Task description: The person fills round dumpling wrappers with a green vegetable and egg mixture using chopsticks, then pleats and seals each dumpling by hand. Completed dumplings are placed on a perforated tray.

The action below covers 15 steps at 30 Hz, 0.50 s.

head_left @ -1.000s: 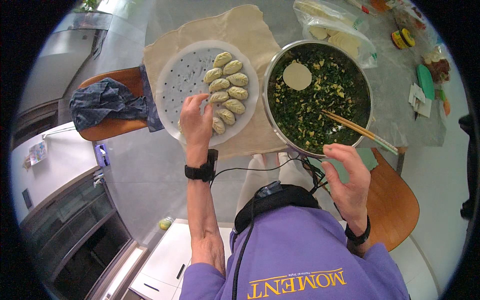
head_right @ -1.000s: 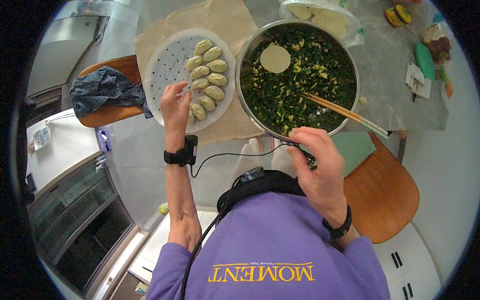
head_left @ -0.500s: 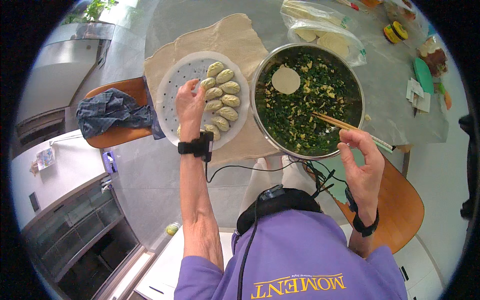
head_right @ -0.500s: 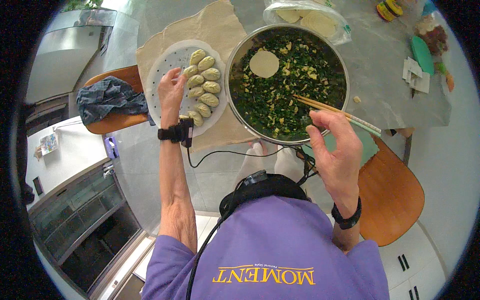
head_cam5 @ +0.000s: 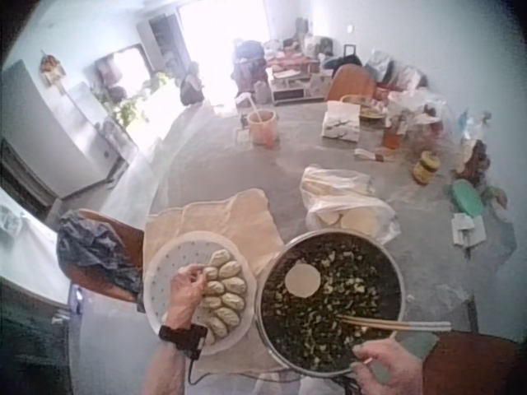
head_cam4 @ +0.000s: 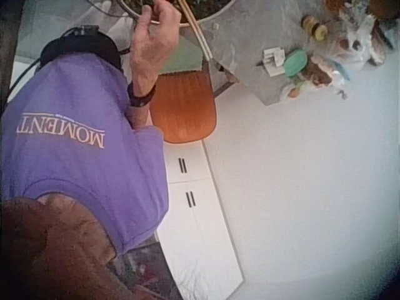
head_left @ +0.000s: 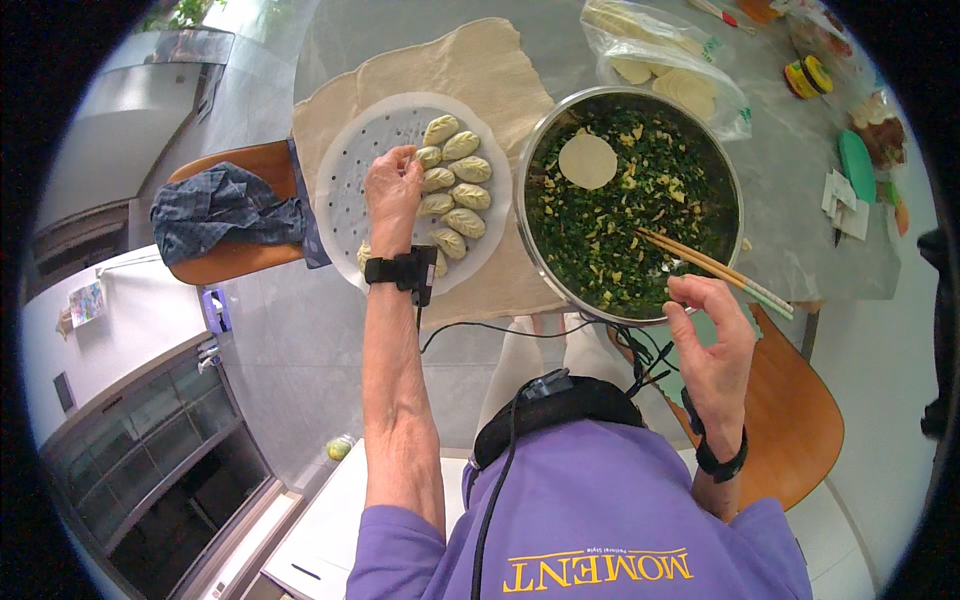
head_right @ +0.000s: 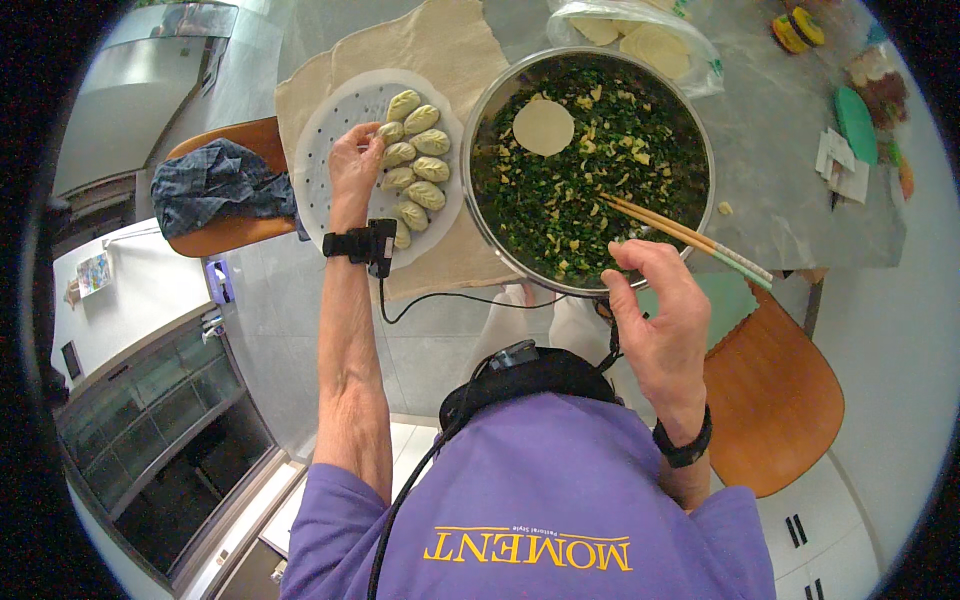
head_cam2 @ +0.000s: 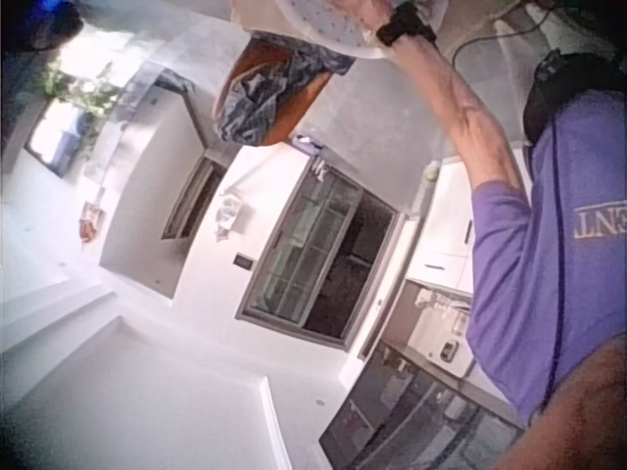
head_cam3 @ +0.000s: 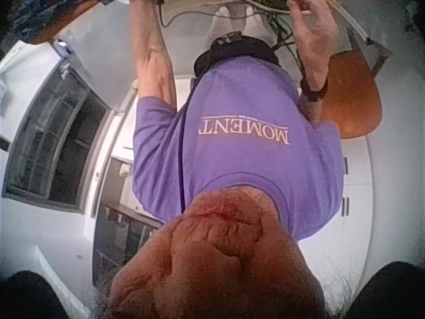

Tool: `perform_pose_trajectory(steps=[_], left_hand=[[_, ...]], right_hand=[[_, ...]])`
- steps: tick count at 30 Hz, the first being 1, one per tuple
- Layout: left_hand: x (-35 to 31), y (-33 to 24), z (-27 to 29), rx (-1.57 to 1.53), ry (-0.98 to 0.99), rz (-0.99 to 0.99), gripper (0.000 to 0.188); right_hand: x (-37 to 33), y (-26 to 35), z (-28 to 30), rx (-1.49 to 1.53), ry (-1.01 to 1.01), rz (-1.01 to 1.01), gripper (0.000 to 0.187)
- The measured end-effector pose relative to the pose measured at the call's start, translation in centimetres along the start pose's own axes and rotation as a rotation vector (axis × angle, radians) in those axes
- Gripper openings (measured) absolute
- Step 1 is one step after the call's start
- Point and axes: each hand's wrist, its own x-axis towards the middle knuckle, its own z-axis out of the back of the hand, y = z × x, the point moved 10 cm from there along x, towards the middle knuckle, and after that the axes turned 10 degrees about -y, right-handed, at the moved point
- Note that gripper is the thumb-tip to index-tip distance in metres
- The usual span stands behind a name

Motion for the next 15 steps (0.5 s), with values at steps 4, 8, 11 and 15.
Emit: perform_pose_trajectory(steps=[4, 8, 11, 15], left_hand=[[-0.6, -0.8, 1.5, -0.011, -0.074, -0.014, 0.030], [-2.8, -1.9, 2.8, -0.036, -0.047, 0.019, 0.026], [-3.8, -3.5, 2.6, 0.003, -0.004, -0.064, 0.023], [-3.7, -4.4, 2.0, 0.053, 0.009, -0.098, 0.024]], right_hand=[[0.0, 0.3, -0.3, -0.018, 0.009, 0.028, 0.022], [0.1, 0.3, -0.6, -0.015, 0.020, 0.037, 0.023], [0.2, 0.4, -1.0, -0.004, 0.041, 0.034, 0.024], [0.3, 0.8, -1.4, -0.008, 0.054, 0.064, 0.024]])
